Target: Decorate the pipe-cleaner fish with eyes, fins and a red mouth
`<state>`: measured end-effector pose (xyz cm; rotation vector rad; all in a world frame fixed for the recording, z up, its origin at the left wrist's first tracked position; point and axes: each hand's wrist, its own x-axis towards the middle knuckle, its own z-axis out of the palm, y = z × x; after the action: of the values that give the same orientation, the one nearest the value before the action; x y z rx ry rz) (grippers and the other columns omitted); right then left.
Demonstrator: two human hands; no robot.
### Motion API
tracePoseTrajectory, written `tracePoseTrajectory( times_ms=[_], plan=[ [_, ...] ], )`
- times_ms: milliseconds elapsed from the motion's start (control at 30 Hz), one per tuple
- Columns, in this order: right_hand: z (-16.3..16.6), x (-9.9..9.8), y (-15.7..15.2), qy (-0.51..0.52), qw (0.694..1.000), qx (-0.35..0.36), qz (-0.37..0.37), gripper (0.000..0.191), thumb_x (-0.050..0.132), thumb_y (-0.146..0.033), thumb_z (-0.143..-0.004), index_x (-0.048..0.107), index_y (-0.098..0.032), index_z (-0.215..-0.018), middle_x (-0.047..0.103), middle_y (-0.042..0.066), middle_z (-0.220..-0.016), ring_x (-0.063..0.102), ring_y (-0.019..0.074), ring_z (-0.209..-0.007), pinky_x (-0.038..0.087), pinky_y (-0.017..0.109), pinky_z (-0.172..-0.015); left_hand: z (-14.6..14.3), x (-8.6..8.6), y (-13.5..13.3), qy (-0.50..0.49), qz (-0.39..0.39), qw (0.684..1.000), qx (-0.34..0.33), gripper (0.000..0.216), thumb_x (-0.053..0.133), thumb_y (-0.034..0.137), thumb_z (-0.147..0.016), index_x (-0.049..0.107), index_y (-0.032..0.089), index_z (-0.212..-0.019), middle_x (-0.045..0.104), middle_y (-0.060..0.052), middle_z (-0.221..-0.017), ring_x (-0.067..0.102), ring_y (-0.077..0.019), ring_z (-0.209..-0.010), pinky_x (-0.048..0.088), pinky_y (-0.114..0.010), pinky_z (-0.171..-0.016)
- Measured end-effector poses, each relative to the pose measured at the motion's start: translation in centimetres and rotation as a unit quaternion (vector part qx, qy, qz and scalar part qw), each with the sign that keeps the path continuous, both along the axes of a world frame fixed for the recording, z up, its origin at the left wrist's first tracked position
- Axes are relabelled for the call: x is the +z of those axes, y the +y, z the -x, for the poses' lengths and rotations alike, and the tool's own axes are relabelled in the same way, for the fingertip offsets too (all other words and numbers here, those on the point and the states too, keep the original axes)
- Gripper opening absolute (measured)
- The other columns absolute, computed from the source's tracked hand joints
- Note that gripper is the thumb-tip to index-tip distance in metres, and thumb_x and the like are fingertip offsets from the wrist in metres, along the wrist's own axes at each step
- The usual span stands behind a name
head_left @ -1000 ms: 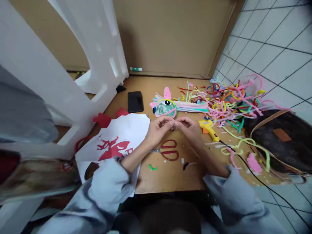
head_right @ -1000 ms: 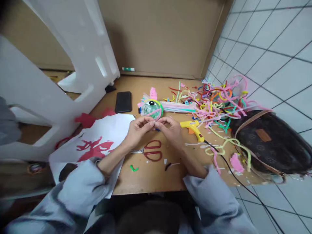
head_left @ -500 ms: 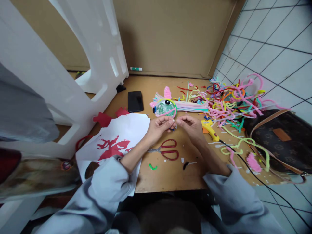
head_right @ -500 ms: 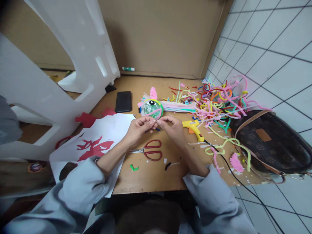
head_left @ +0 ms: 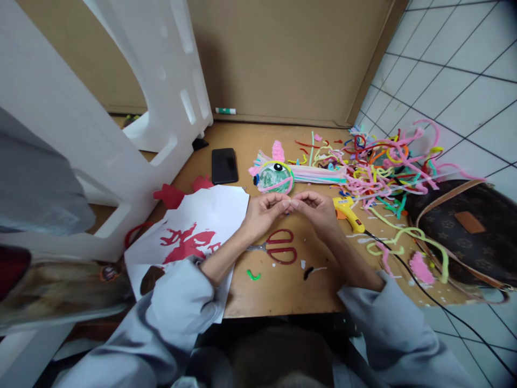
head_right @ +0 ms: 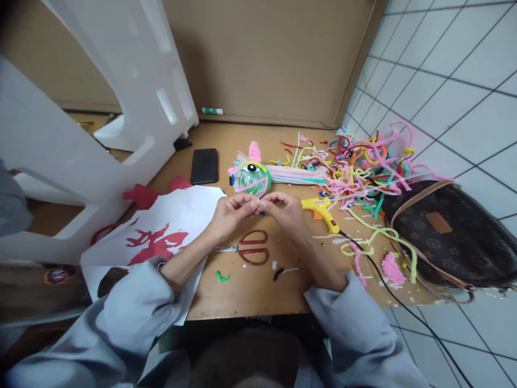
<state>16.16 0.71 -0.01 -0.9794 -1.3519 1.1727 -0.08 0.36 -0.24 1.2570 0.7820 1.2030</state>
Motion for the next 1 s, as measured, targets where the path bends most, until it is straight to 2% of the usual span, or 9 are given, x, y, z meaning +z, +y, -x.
tracePoseTrajectory(
  times_ms=[500,833,1000],
  plan=[
    [0.23,0.45,-0.13,-0.027,0.999,-0.036,0.004,0.035,0.084,-0.051,-0.062,0.070,-0.020,-0.067,0.071,0.000,-0.063,0.063,0.0133,-0.060,0.053,0.028,-0.064,0.17,0.30,-0.17,-0.040,0.055,0.997,-0.023,0.026,0.080,0.039,-0.070,0.074,0.015,-0.080,0.069,-0.002,-0.072,0.061,-0.0123,-0.070,0.048,-0.025,-0.068],
    [0.04,0.12,-0.03,-0.037,0.999,-0.038,-0.003,0.034,0.082,-0.051,-0.065,0.070,-0.020,-0.070,0.071,0.001,-0.066,0.063,0.0144,-0.062,0.053,0.030,-0.066,0.21,0.26,-0.21,-0.025,0.037,0.999,-0.018,0.035,0.081,0.046,-0.070,0.074,0.015,-0.083,0.070,-0.003,-0.075,0.062,-0.0134,-0.071,0.049,-0.027,-0.068],
    [-0.09,-0.17,-0.05,-0.074,0.994,-0.067,-0.049,0.026,0.079,-0.044,-0.069,0.070,-0.020,-0.070,0.070,0.001,-0.070,0.061,0.0143,-0.067,0.050,0.030,-0.069,0.04,0.36,-0.21,-0.016,0.031,0.999,-0.013,0.038,0.082,0.050,-0.070,0.074,0.014,-0.081,0.069,-0.003,-0.073,0.061,-0.0123,-0.069,0.049,-0.025,-0.066]
  ],
)
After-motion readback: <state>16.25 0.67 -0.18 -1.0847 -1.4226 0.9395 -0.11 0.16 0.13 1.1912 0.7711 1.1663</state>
